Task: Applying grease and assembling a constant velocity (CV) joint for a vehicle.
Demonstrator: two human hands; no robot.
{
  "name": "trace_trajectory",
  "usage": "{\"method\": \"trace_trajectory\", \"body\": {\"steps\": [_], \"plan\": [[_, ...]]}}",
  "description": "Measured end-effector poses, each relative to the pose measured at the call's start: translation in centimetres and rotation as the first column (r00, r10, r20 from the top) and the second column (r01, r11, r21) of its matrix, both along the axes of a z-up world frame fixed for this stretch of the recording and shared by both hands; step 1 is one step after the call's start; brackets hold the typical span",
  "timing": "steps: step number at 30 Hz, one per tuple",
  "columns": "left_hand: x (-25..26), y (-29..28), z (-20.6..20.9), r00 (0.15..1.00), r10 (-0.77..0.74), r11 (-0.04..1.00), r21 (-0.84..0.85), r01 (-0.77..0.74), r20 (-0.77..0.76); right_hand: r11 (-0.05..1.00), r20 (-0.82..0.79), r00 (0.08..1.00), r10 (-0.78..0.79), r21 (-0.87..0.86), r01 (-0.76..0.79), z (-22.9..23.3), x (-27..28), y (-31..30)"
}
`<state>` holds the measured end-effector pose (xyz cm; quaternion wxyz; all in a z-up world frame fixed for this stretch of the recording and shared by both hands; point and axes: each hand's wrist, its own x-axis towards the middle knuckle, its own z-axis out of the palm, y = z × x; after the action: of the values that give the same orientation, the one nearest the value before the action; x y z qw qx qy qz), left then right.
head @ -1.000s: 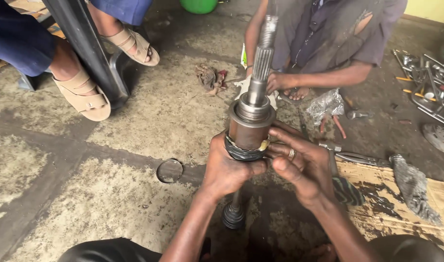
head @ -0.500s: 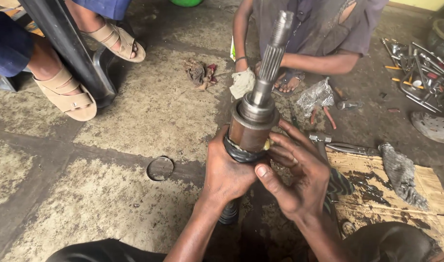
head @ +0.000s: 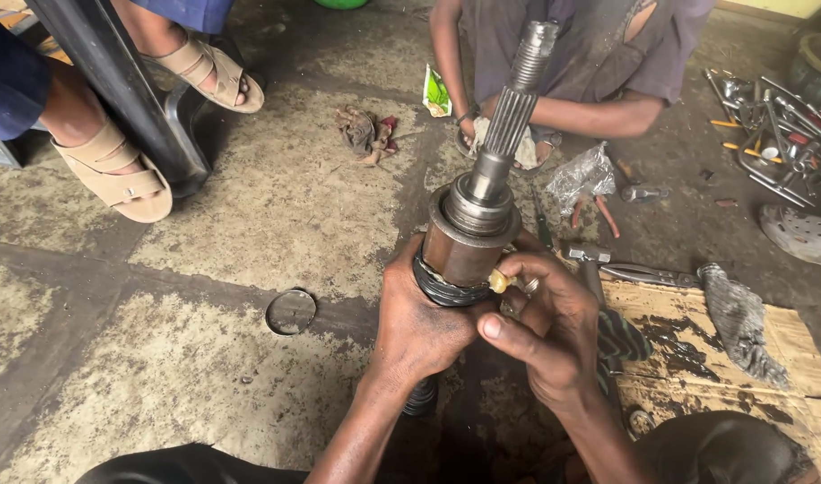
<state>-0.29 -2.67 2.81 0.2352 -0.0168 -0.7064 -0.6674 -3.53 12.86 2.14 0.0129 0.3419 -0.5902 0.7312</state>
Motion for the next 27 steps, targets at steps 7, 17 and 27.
{"method": "trace_trajectory", "body": {"steps": [7,17,27], "plan": [[0.1,-0.4,-0.1,0.996,-0.088,0.996,-0.010,0.088,-0.001,0.954,0.190,0.945,0.267,-0.192,-0.231,-1.7,-1.0,2.7],[0.4,-0.2,0.4,0.984,-0.172,0.985,0.003,0.172,0.054,0.926,0.238,0.902,0.359,-0.209,-0.313,-0.4,-1.1,4.0],[0.7,1.5,0.2,0.996,-0.007,0.998,-0.059,0.012,0.089,0.994,-0.222,0.971,-0.083,0.048,0.096,-1.2,1.2,3.1]]}}
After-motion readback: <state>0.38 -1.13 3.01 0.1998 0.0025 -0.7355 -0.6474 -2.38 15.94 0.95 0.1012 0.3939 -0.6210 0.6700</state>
